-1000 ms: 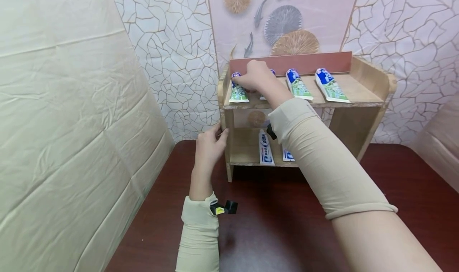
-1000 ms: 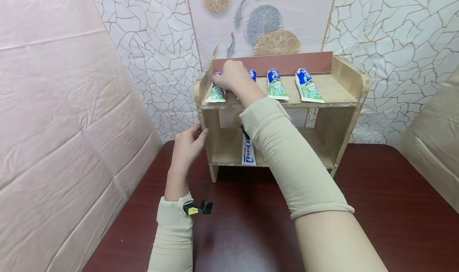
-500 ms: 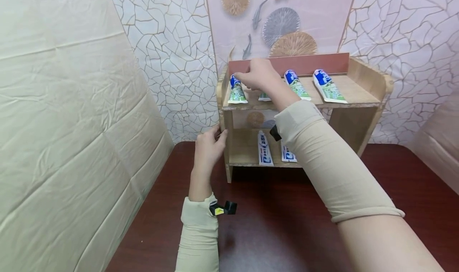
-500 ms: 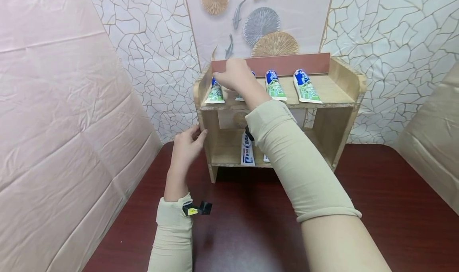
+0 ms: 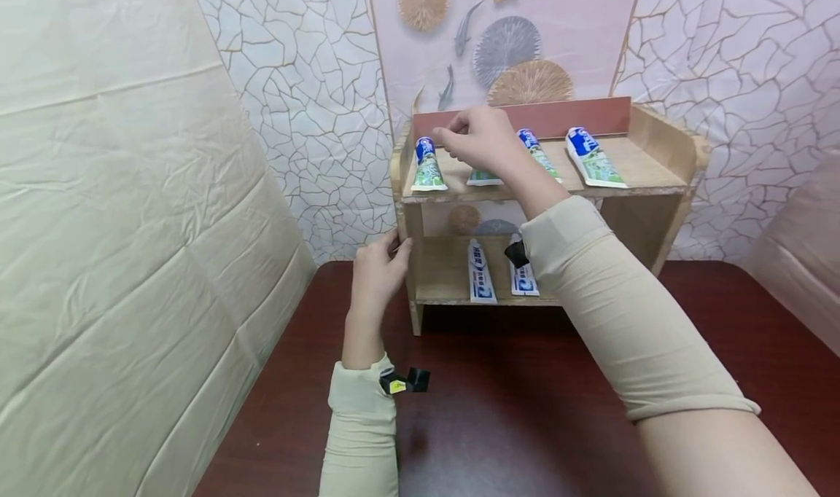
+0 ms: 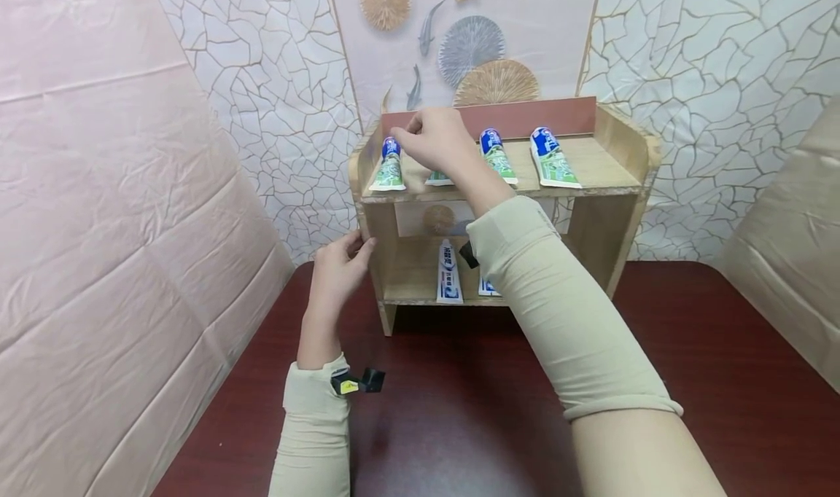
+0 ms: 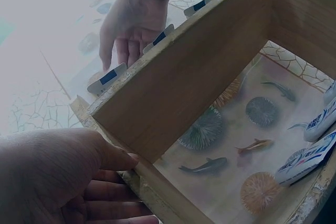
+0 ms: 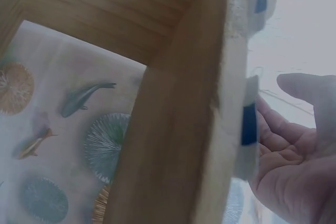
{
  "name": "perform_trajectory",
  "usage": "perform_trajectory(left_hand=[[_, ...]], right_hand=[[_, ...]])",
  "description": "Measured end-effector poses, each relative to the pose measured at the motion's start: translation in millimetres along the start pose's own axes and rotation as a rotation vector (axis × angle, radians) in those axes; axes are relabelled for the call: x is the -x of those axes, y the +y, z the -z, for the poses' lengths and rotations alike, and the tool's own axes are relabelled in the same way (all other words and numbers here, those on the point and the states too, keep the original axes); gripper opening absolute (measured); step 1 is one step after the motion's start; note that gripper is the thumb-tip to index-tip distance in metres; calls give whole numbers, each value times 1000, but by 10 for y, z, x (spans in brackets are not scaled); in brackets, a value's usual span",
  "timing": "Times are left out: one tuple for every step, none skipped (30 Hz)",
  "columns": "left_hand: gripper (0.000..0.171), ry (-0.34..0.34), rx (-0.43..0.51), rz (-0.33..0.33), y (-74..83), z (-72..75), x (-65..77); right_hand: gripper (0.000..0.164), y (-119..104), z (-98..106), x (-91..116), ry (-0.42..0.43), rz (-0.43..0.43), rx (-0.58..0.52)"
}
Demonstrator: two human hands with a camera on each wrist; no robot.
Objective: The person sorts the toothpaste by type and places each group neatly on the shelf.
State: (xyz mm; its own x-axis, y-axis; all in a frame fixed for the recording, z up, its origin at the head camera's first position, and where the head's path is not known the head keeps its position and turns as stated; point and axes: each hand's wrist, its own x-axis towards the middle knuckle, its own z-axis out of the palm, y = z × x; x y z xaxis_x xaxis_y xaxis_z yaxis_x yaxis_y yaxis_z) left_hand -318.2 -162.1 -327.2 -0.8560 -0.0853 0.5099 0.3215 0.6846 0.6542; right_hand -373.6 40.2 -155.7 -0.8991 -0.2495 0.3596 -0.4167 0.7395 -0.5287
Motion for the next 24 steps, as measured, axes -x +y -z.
perform_trajectory(left_hand=[[40,1,-1,-1,1,-1,2],[40,2,1,-1,0,-2,4],[39,2,2,-2,-2,-3,6],[38,4,0,-4,-3,-5,6],[38,5,-2,-6,-5,-6,6],[38,6,-3,-7,-6,-7,5],[38,6,-2,-7,-4,-8,5],[38,7,-2,-8,-5,-9,4],[38,7,-7,-10,-5,-10,3],[37,11,-11,-11,-5,-8,3],[37,13,-13,-11,-8,-7,4],[36,16,-16,-10,-5,-5,7],[36,19,-19,-14,-4,-6,9],[35,21,-22,-19,-3,-9,10],[34,23,-25,-23,1,-11,11],[34,24,-24,-25,7,-14,11],[33,23,-25,-27,11,-15,11],[34,21,-24,-27,17,-16,11],[34,17,-25,-28,17,-17,10],[33,13,-26,-27,18,-15,9],[33,11,-29,-29,19,-11,6],[32,10,-30,-32,19,-7,3],[32,11,-29,-34,16,-2,-1],[33,14,-30,-36,14,3,-5]], right_hand=[[47,9,12,35,17,9,-12],[46,20,26,73,31,14,-15],[45,36,37,111,48,25,-23],[44,54,51,152,63,32,-36],[43,76,66,194,78,40,-48],[43,98,84,242,89,43,-60],[43,124,103,290,98,45,-72],[45,151,121,337,107,47,-81],[46,178,138,387,117,47,-96],[47,206,150,438,126,45,-107],[48,235,158,488,138,43,-119],[49,268,160,537,158,46,-131],[47,303,163,592,177,49,-146],[47,339,163,649,196,50,-173],[46,379,164,706,213,48,-201],[45,422,158,760,236,53,-229],[43,466,150,815,264,69,-253],[41,507,144,871,298,87,-268],[39,540,142,926,328,106,-280],[37,568,136,972,366,130,-288],[34,586,134,1010,402,158,-289],[32,595,133,1041,436,193,-290],[30,592,137,1064,459,224,-290],[28,582,142,1079,473,244,-292]])
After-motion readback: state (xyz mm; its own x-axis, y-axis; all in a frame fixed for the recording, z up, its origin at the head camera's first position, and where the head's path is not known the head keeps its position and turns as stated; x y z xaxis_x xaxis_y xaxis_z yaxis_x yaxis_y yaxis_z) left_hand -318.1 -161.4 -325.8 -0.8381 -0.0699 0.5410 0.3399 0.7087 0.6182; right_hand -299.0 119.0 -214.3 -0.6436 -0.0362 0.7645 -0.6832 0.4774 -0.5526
